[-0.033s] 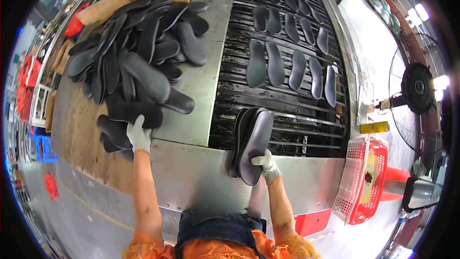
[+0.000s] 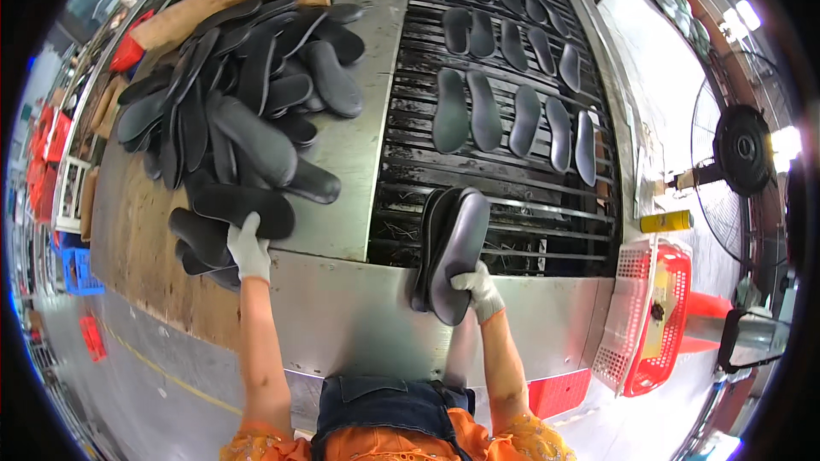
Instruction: The person picks black shoe soles from a large pile on a wooden table and places them onto a metal conveyor belt. The person handles the soles in pairs, arranging them in rows on the moving belt.
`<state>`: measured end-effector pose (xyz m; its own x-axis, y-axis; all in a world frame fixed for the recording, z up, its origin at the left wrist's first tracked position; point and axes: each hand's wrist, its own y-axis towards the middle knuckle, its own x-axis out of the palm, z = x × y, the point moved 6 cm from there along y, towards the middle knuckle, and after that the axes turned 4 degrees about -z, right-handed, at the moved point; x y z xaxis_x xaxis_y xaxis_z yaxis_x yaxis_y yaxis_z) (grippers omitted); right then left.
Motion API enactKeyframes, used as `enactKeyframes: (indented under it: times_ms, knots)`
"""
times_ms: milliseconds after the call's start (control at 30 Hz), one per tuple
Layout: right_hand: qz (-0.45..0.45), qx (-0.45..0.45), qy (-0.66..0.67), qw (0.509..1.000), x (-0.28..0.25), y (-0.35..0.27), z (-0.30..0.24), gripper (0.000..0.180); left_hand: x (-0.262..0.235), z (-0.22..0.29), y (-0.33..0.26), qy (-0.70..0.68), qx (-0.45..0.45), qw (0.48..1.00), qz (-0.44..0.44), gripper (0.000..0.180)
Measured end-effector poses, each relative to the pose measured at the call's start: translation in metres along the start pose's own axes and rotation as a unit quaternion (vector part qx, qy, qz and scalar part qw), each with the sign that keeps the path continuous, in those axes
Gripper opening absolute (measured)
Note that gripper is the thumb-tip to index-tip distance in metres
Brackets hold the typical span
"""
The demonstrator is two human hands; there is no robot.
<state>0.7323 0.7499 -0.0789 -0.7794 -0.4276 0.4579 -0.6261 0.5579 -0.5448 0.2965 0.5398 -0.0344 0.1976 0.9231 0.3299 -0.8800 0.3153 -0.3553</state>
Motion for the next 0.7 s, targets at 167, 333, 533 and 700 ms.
enactKeyframes:
  times_ms: [167,333,533,700]
  knots:
    - [0.042,0.018,0.013,0.999,-0.056,0.009,-0.057,0.042,0.051,-0.053,-0.072,0.077,-0.019,0.989,-0.127,0.045]
    - [0.112,0.04,-0.141,0.983,-0.105,0.022,-0.108,0.042,0.134,-0.124,-0.114,0.213,-0.094,0.937,-0.259,0.037]
    - [0.195,0.017,-0.348,0.917,-0.118,0.029,-0.121,0.057,0.214,-0.208,-0.134,0.329,-0.101,0.872,-0.347,0.032]
    - [0.234,0.031,-0.378,0.895,-0.108,0.03,-0.133,0.057,0.235,-0.241,-0.144,0.342,-0.126,0.868,-0.337,0.031]
